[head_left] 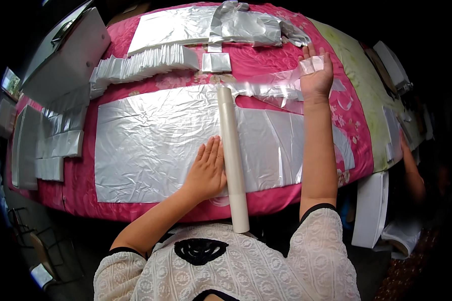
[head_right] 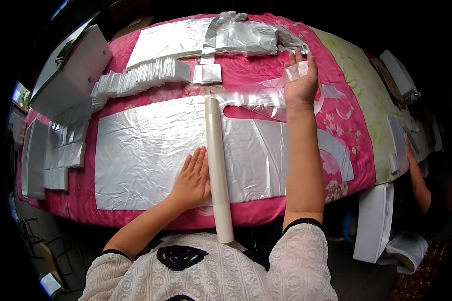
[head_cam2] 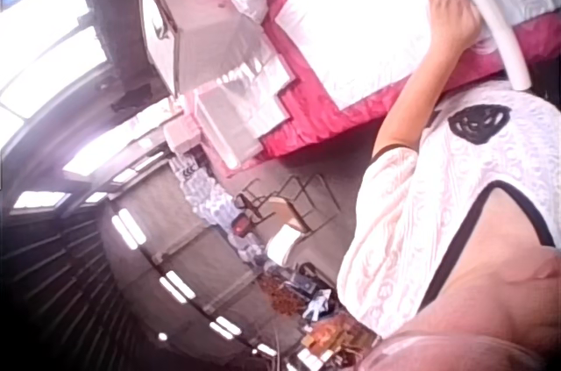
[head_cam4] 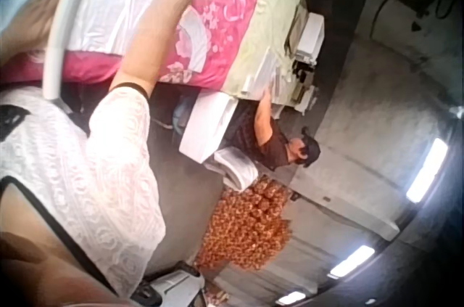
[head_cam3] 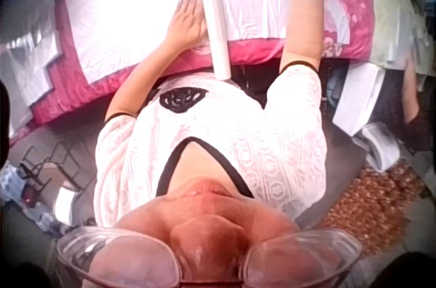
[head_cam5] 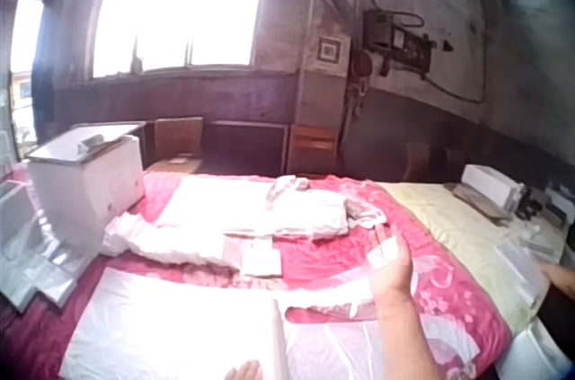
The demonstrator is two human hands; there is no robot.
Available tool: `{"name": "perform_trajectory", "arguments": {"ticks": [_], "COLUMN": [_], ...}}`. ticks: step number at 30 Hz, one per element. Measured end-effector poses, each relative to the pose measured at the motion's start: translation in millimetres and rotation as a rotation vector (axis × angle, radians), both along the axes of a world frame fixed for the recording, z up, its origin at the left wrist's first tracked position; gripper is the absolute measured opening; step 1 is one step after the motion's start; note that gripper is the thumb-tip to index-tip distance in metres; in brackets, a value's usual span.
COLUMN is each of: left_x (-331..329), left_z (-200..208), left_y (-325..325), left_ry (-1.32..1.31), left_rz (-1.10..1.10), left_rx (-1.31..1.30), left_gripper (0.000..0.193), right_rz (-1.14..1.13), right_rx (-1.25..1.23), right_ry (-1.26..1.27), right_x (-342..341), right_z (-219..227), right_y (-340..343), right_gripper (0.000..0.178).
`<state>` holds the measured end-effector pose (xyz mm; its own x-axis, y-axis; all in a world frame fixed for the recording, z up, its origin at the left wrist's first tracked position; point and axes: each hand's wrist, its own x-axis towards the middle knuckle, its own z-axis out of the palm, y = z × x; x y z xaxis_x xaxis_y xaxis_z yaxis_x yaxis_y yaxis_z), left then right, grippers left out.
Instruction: The person wraps small rectangular items in silver foil paper. They unroll the foil, place an item on it, fold the paper around the item, and stack the finished package. The person repeats this process multiple times on a pink patterned table.
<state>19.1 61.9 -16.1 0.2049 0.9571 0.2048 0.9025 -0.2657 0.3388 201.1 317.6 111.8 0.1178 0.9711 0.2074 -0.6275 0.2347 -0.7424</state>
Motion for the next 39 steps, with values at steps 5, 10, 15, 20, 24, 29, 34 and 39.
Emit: {"name": "perform_trajectory", "arguments": {"ticks": [5,10,15,20,24,29,34,39], "left_x": [1,2,3,4,4,-34,-106,-129], "left_z": [2,-3,-33,-28,-20,13,28,22], "left_y": [2,3,7,6,6,-38,-87,-83], "left_ry": [-0.009,-0.016,0.071,0.038,-0.011,-0.22,0.03,0.091], "left_rz": [-0.021,-0.02,0.003,0.039,0.048,-0.026,0.183,0.355], "left_rx": [-0.011,0.09,0.185,0.122,0.154,0.037,-0.023,0.028], "left_gripper": [0.065,0.065,0.059,0.058,0.057,0.059,0.067,0.069], "right_rz": [0.426,0.683,0.989,0.84,0.802,0.9,1.069,1.091], "right_rx": [0.449,0.625,0.704,1.063,1.108,0.982,0.751,0.729], "right_ry": [-0.728,-1.355,-1.443,-1.132,-1.138,-1.291,-1.309,-1.272], "right_x": [-149,-264,-314,-331,-334,-299,-269,-257], "right_z": [-45,-104,-104,-61,-44,-69,-84,-86], "right_y": [-82,-182,-224,-245,-246,-220,-195,-196], "right_gripper": [0.067,0.084,0.093,0.101,0.101,0.1,0.099,0.1]}}
